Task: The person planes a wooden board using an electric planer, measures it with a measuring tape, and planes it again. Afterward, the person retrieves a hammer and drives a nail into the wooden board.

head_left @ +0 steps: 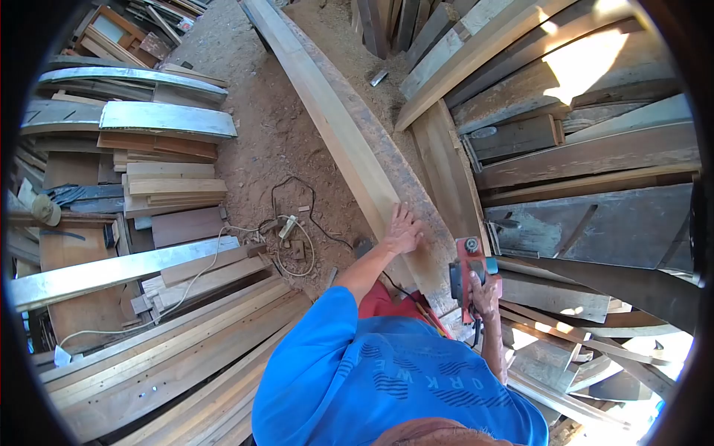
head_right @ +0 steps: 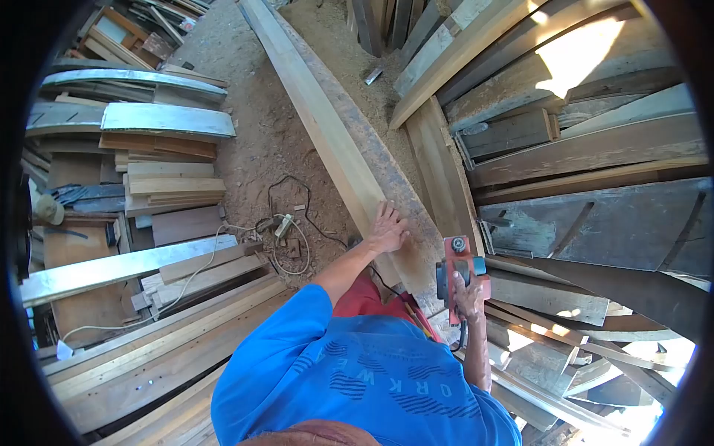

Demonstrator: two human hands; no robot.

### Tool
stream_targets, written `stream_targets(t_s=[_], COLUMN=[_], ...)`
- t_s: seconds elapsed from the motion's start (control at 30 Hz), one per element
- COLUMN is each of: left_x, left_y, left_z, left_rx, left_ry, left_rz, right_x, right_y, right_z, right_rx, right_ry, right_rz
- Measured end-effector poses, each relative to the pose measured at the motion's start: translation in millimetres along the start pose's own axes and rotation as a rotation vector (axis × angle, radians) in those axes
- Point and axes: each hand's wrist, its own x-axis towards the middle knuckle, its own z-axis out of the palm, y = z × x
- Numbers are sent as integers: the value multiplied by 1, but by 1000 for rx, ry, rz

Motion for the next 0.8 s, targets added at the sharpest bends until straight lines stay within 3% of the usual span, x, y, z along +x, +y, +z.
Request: stream_targets(t_s=[0.13,0.2,0.27,0.37,0.47,0.57,0.7,0.73,0.8], left_x=[-55,-84,-102,-115,-102,-103,-140,-154,-164], left_y=[6,4,10,3,31,26,36,36,40], left_z=[-30,-11,14,105,66,90,14,16,-5], left_rx=[14,-14,-442,-1450,-1420,-1254,-1499,-1605,-1851], left_ry=[105,323,258,371,439,513,390,415,445], left_rz=[-245,-650,-1204,-1022,-1180,-1203,-1127,-1066,-898], right_x=[-24,-22,-16,-5,-4,3,1,-2,-2], right_y=[-12,-2,6,38,28,39,39,26,30], right_z=[-4,-3,1,6,-3,-1,2,0,-1], right_rx=[-69,-121,-155,-169,-245,-344,-408,-359,-389], right_ry=[-87,-126,-144,-146,-220,-183,-118,-192,-154], right_rz=[130,122,118,56,167,47,52,180,35])
